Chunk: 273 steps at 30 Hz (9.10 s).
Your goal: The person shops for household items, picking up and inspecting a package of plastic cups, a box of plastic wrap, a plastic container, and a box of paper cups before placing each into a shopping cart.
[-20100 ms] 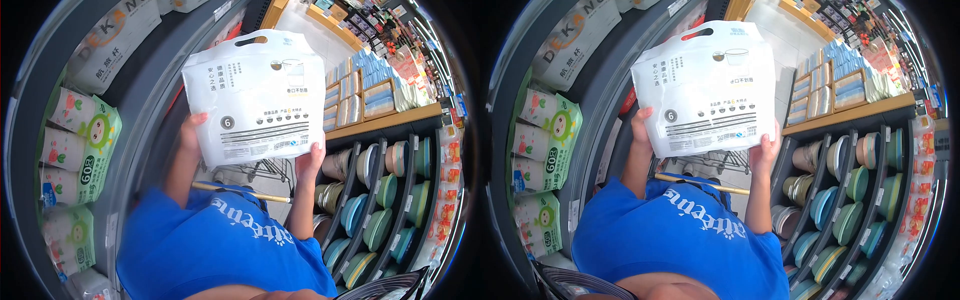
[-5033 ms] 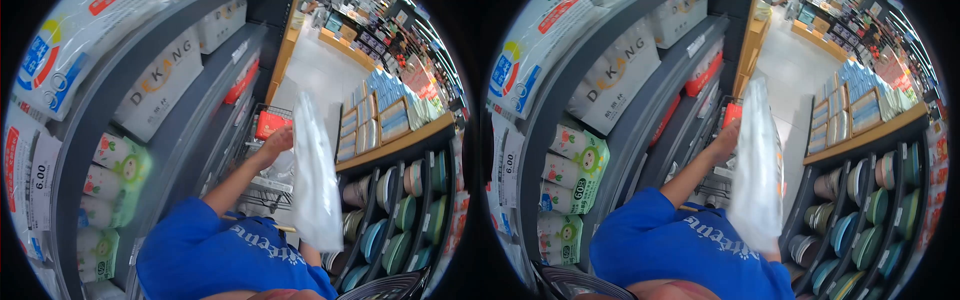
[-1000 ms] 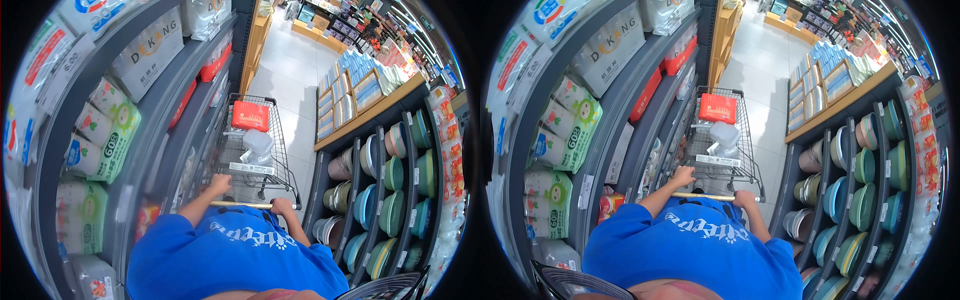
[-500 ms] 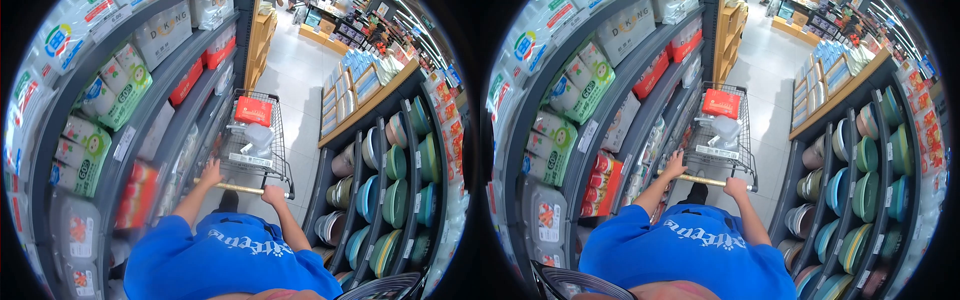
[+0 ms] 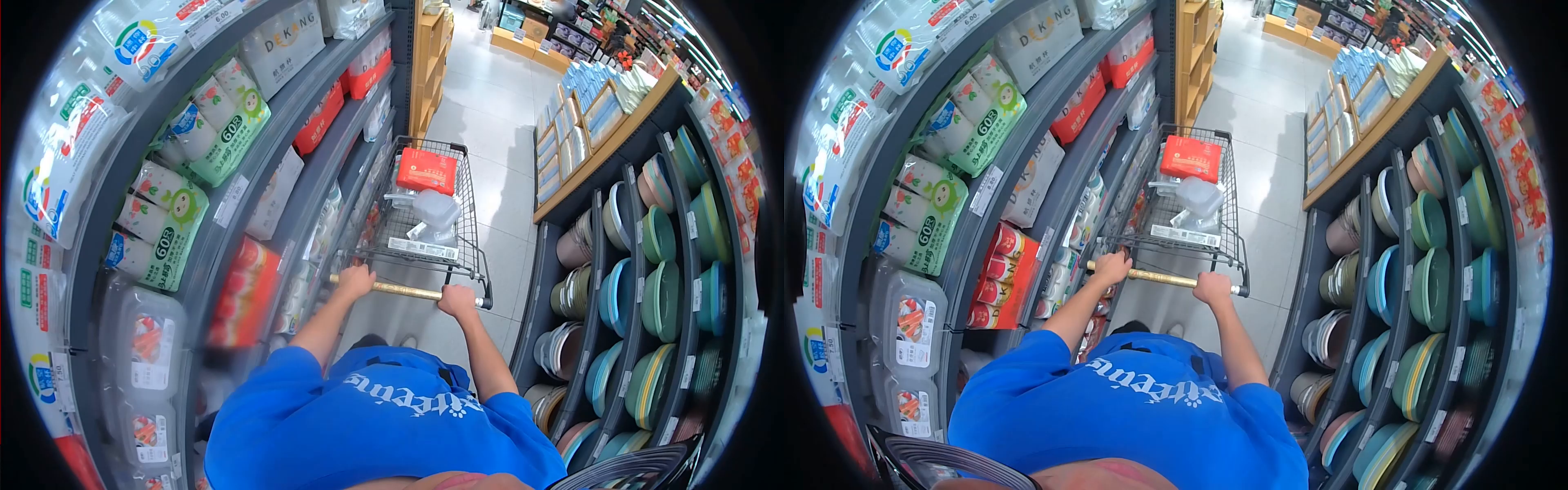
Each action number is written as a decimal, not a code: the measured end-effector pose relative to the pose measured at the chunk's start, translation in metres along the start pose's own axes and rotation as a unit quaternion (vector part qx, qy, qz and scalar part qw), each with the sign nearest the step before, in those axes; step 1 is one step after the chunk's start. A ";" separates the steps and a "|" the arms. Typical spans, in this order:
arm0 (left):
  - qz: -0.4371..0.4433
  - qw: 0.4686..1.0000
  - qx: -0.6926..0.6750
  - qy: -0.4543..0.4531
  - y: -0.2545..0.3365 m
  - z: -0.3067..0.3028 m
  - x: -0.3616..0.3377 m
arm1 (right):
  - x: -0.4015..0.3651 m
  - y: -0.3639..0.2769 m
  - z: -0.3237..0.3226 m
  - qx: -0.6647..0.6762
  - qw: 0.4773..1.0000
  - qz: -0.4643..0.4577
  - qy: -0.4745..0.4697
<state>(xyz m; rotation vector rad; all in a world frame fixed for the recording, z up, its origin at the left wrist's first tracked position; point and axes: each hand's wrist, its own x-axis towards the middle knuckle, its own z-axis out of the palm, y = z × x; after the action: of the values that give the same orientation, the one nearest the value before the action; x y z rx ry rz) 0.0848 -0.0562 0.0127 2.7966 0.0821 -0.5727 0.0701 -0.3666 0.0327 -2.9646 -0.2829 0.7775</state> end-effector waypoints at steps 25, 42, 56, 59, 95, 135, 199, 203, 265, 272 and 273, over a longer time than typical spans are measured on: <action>0.067 0.986 -0.095 -0.123 -0.099 0.038 -0.156 | -0.148 -0.083 0.092 -0.036 0.998 0.051 0.013; 0.013 0.939 -0.091 -0.330 -0.139 0.086 -0.226 | -0.237 -0.127 0.146 -0.045 0.998 0.046 -0.009; -0.040 0.977 -0.035 -0.209 -0.169 0.123 -0.324 | -0.312 -0.161 0.202 -0.002 1.000 0.016 0.001; -0.069 0.983 -0.035 -0.168 -0.169 0.128 -0.351 | -0.332 -0.164 0.214 0.002 1.000 0.009 0.004; 0.027 0.997 -0.048 0.049 -0.221 0.188 -0.561 | -0.492 -0.238 0.347 -0.028 0.949 -0.015 0.314; 0.010 0.997 0.004 0.074 -0.302 0.291 -0.844 | -0.711 -0.325 0.456 0.084 0.981 -0.023 -0.171; -0.098 0.971 -0.077 0.203 -0.416 0.437 -1.266 | -0.686 -0.402 0.728 0.539 0.786 0.262 0.155; -0.110 0.973 -0.083 0.183 -0.414 0.434 -1.264 | -0.698 -0.435 0.719 0.488 0.818 0.240 0.189; -0.130 0.981 -0.078 0.125 -0.390 0.406 -1.201 | -0.746 -0.435 0.497 0.181 0.959 -0.218 -0.009; -0.141 0.979 -0.080 0.121 -0.390 0.410 -1.203 | -0.800 -0.459 0.526 0.153 0.942 -0.297 -0.030; -0.145 0.979 -0.078 0.118 -0.389 0.409 -1.203 | -0.804 -0.463 0.529 0.160 0.935 -0.312 -0.050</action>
<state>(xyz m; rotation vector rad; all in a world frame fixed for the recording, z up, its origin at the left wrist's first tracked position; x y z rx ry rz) -1.2184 0.2004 0.0225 2.7005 0.5657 -0.2763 -0.9529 -0.0593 0.0082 -2.3153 -0.9427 0.7833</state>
